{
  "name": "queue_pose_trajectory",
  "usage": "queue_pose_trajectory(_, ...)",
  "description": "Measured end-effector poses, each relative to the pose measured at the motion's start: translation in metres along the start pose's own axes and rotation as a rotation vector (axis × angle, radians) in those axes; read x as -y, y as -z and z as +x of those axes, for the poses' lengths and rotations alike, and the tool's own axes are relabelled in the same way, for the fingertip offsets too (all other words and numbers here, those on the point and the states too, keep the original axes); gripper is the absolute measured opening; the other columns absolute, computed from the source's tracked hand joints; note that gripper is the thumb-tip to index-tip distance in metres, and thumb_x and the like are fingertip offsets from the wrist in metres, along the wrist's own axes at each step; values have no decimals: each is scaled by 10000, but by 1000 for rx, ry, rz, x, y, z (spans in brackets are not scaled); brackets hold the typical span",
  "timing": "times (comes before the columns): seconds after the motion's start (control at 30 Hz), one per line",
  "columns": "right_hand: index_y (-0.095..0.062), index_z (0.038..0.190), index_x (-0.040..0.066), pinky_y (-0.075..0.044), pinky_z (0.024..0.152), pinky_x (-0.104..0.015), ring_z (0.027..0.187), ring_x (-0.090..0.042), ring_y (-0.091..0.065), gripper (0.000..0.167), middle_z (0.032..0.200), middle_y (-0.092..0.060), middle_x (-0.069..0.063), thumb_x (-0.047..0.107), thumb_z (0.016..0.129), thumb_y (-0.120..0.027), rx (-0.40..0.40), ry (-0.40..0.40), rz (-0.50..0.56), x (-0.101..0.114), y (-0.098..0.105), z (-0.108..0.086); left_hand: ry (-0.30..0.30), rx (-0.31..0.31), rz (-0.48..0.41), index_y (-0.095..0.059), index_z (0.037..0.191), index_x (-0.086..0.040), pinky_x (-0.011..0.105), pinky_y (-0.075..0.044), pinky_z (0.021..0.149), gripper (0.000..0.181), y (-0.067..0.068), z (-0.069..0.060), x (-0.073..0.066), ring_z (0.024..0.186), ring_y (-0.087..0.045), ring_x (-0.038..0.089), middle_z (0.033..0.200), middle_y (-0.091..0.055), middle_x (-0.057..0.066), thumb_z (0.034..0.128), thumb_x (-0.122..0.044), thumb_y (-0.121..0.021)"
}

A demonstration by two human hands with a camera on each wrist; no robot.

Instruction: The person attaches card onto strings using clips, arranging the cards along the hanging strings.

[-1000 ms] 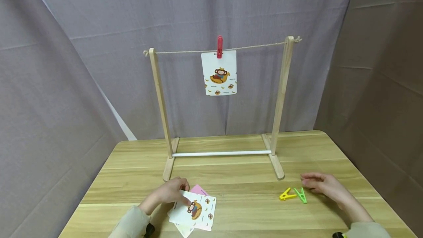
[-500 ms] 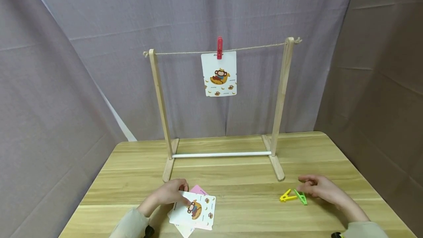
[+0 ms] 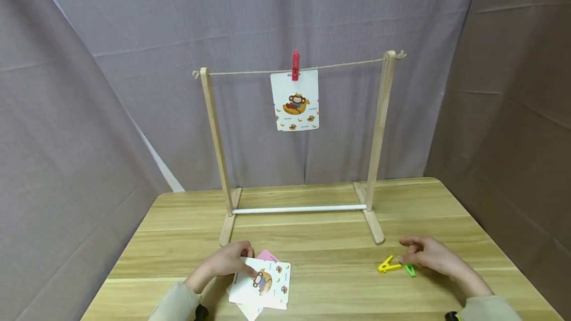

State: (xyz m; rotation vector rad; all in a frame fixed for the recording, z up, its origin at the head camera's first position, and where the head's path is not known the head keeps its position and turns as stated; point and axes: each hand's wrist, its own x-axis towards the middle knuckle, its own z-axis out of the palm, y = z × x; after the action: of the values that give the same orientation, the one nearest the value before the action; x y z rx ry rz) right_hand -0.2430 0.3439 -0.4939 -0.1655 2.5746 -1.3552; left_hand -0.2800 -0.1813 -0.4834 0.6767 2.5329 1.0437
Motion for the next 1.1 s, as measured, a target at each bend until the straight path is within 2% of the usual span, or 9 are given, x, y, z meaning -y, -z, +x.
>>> queue_pose_trajectory(0.33,-415,1336,-241,-394,541,-219,636,-100,-452,612,915,-553,-82,53,871,-685,13,0,5,4,0,-2,2,13,11,-638,949,-63,346,-453,744,314,2,1,2,791,-548,164,860,-635,8,763,-152,-874)
queue_pose_trajectory(0.57,-462,1327,-211,-406,603,-236,755,-139,-468,622,925,-531,-73,33,805,-695,-33,7,-77,8,0,-1,-15,33,14,-676,967,-97,376,-495,786,246,6,1,4,835,-583,150,916,-672,-50,825,-223,-834)
queue_pose_trajectory(0.8,-535,1287,-168,-414,715,-251,892,-200,-489,571,964,-553,-60,59,791,-701,-54,20,-208,12,1,1,-23,26,27,-689,945,-96,359,-474,786,220,7,0,4,815,-561,142,894,-664,-54,830,-220,-830)
queue_pose_trajectory(0.97,-576,1235,-153,-438,762,-319,886,-203,-495,548,949,-557,-50,131,811,-777,-68,-9,-258,14,0,1,-37,24,21,-687,931,-85,384,-473,798,210,7,-1,3,816,-564,148,885,-667,-41,832,-205,-828)
queue_pose_trajectory(1.1,-611,1143,-106,-429,744,-345,844,-199,-483,504,915,-543,-46,192,805,-836,-86,-46,-279,14,0,2,-42,15,20,-684,916,-80,379,-474,795,210,7,0,3,803,-568,144,862,-664,-42,828,-202,-829)
